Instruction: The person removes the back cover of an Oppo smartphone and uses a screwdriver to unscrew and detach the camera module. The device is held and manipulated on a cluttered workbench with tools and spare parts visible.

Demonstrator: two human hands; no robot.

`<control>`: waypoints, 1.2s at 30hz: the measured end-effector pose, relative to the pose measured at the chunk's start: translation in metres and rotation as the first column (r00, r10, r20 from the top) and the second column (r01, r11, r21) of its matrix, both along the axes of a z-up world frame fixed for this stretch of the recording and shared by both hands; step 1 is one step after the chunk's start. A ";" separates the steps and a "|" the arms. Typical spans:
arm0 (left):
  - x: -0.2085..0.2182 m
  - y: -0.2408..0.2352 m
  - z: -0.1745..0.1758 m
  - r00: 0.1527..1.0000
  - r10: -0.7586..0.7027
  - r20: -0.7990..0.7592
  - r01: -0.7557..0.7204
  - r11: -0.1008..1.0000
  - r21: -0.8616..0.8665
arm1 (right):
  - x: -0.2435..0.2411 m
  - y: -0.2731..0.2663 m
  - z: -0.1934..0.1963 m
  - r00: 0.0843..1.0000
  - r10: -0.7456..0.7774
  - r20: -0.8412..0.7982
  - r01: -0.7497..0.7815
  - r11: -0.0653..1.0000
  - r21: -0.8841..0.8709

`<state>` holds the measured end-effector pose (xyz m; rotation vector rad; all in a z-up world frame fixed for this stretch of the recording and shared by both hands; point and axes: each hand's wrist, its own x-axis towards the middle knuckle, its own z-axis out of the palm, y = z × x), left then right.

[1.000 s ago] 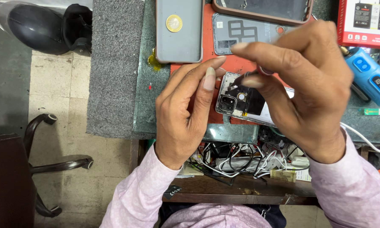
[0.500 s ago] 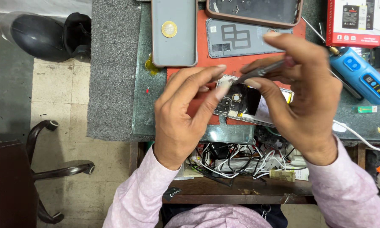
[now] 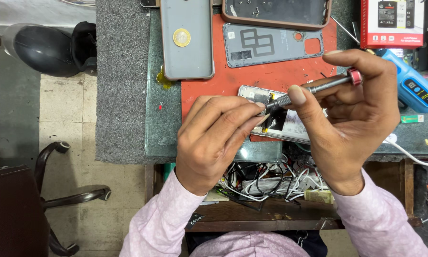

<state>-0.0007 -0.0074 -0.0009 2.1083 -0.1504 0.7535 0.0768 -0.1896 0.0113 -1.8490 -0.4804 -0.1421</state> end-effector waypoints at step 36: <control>-0.004 0.012 -0.014 0.969 -0.178 -0.172 0.028 0.770 -0.637 | -0.021 0.006 0.003 0.878 0.314 0.362 -0.299 0.949 -0.099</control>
